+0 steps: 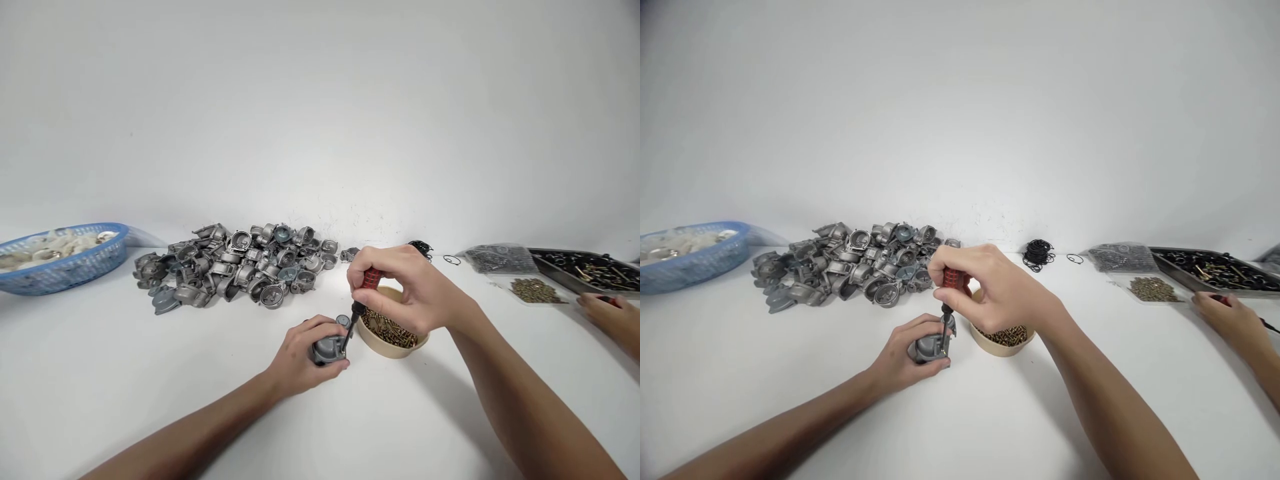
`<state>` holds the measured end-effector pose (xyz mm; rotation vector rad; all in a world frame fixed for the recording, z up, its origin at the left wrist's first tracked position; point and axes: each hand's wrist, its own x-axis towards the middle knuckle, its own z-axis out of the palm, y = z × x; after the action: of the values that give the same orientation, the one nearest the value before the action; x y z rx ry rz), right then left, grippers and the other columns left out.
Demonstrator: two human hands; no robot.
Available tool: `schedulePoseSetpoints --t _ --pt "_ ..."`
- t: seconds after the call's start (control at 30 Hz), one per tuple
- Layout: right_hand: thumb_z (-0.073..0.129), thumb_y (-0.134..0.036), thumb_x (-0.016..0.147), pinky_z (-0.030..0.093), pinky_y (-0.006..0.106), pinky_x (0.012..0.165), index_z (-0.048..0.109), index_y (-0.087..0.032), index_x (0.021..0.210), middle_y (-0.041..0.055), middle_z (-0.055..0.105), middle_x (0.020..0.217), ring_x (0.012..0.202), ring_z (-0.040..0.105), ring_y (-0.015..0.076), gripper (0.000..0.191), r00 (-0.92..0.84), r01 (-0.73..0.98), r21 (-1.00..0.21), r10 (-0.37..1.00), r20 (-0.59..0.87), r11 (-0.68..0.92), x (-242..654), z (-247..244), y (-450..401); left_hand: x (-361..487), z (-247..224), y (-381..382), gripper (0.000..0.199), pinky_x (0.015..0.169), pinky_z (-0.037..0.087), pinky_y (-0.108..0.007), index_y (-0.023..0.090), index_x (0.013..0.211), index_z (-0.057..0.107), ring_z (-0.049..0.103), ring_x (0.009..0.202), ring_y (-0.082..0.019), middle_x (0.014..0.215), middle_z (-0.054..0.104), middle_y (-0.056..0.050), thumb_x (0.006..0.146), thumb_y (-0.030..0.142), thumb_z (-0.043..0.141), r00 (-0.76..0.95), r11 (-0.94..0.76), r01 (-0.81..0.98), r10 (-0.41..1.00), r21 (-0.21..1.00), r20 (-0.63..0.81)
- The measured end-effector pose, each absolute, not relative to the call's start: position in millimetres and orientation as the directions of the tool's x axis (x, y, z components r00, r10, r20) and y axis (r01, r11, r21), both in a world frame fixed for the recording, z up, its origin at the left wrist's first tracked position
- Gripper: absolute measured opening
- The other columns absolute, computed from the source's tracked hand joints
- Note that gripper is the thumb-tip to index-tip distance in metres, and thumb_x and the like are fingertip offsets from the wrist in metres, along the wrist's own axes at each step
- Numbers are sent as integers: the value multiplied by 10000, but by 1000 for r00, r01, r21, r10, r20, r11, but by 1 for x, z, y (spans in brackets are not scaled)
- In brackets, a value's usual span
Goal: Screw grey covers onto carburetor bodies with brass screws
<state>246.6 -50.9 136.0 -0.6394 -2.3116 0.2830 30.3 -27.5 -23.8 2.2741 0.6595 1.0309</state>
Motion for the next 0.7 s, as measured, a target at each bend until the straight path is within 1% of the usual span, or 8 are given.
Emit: schedulePoseSetpoints --t 0.43,0.63,0.7 --pt "572 -138 889 403 258 585 545 -204 888 -7 579 771 624 461 108 71 -627 364 -374 521 579 853 248 134 -49 29 -26 -27 406 858 530 -326 255 1141 655 667 937 -211 1100 680 -63 760 242 795 589 -728 188 621 660 517" --pt "567 -140 892 422 268 616 553 -202 893 -4 596 773 627 476 109 64 -652 348 -381 513 558 856 249 137 -49 29 -26 -28 406 859 533 -320 256 1147 662 671 950 -212 1112 685 -65 763 244 794 588 -725 191 624 661 515" --pt "557 -127 882 438 276 634 562 -200 914 9 622 804 646 502 118 80 -671 350 -376 510 539 858 250 139 -51 29 -25 -27 415 865 535 -323 256 1162 667 672 957 -214 1123 688 -68 767 255 794 589 -730 191 620 656 519"
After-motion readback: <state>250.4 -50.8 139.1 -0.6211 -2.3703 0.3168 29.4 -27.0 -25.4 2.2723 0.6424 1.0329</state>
